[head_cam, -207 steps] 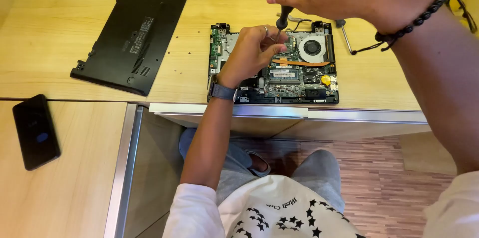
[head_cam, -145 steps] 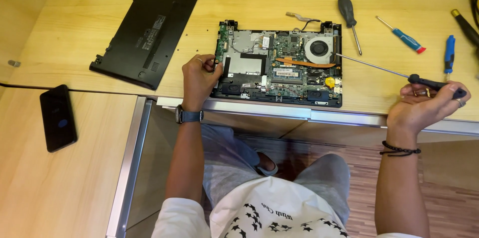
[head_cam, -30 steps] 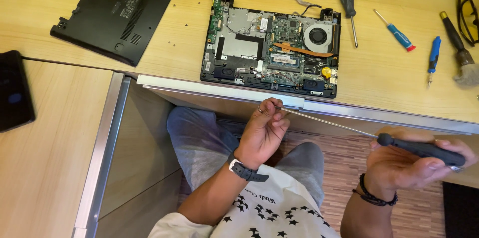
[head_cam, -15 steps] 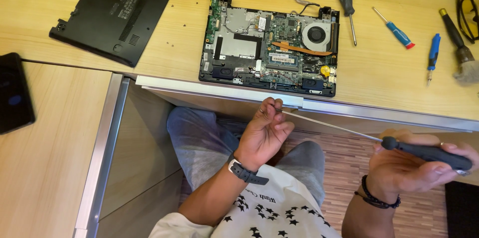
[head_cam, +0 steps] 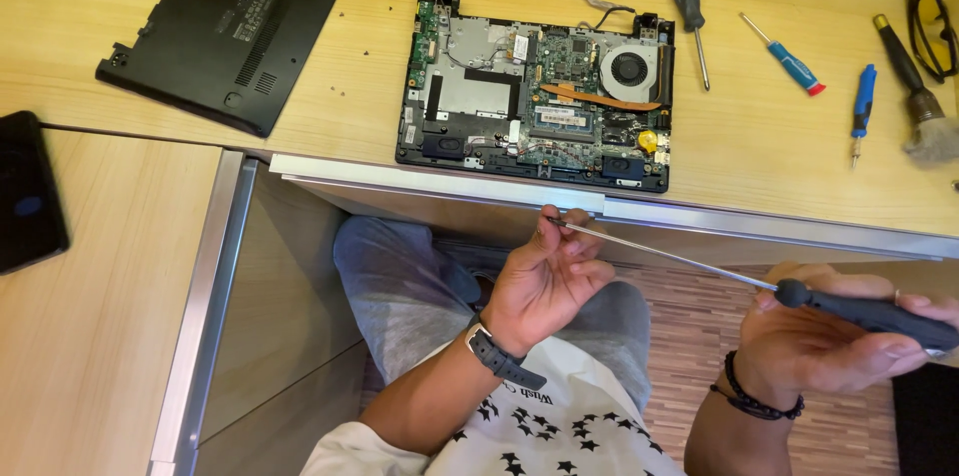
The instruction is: The person is disassembling a laptop by removing screws with a screwdriver and checking the alignment of internal components.
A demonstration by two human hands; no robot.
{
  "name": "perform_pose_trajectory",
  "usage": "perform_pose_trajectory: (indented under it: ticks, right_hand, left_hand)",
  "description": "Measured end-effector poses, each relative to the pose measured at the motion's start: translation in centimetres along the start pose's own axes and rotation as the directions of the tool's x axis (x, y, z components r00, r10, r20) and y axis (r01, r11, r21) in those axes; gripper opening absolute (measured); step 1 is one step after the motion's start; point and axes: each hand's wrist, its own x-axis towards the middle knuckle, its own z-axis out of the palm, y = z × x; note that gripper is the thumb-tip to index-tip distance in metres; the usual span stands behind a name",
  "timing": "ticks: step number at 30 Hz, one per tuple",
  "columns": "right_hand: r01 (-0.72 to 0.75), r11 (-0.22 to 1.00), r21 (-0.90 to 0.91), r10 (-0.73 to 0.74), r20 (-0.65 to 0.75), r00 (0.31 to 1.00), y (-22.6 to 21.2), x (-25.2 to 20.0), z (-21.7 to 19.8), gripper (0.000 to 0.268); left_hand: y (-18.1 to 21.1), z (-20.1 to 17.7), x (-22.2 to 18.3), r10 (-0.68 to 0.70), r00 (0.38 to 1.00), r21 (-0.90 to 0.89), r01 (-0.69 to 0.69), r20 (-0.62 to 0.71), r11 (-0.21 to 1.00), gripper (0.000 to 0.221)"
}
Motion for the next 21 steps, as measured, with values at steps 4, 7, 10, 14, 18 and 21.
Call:
perform_pose_trajectory:
  ticks: [4, 7, 10, 14, 18, 21]
  right_hand:
    - [-0.021, 1.000, 0.010, 0.021, 0.002, 1.000, 0.2, -0.4, -0.1, 0.117]
    - [0.058, 0.989, -0.136, -0.062, -0.020, 0.998, -1.2, 0.5, 0.0, 0.086]
    - [-0.504, 0.545, 0.670, 0.638, 0.059, 0.768, 1.2, -4.1, 0.2, 0.049]
    - [-0.328, 0.933, 0.147, 0.334, -0.022, 0.942, 2.5, -9.6, -3.8, 0.064]
    - [-0.490, -0.834, 0.253, -0.158, 0.741, 0.652, 2.3, -3.2, -6.4, 0.047]
    - [-0.718, -0.568, 0.402, 0.093, 0.898, 0.430, -0.9, 0.5, -9.1, 0.047]
  left_hand:
    - [-0.1, -0.1, -0.1, -0.006, 1.000, -0.014, 0.006, 0.002, 1.000, 0.010]
    - [0.0, -0.2, 0.2, 0.046, 0.999, 0.057, -0.046, -0.006, 0.997, 0.010]
    - [0.2, -0.2, 0.6, 0.143, 0.985, 0.080, -0.136, -0.096, 0.987, 0.007]
    - [0.5, 0.6, 1.1, 0.160, 0.969, -0.012, -0.165, -0.187, 0.986, 0.011]
    - [0.6, 2.0, 1.9, 0.320, 0.917, 0.146, -0.292, -0.239, 0.945, 0.018]
    - [0.7, 2.7, 2.3, 0.530, 0.833, 0.453, -0.417, -0.156, 0.788, 0.017]
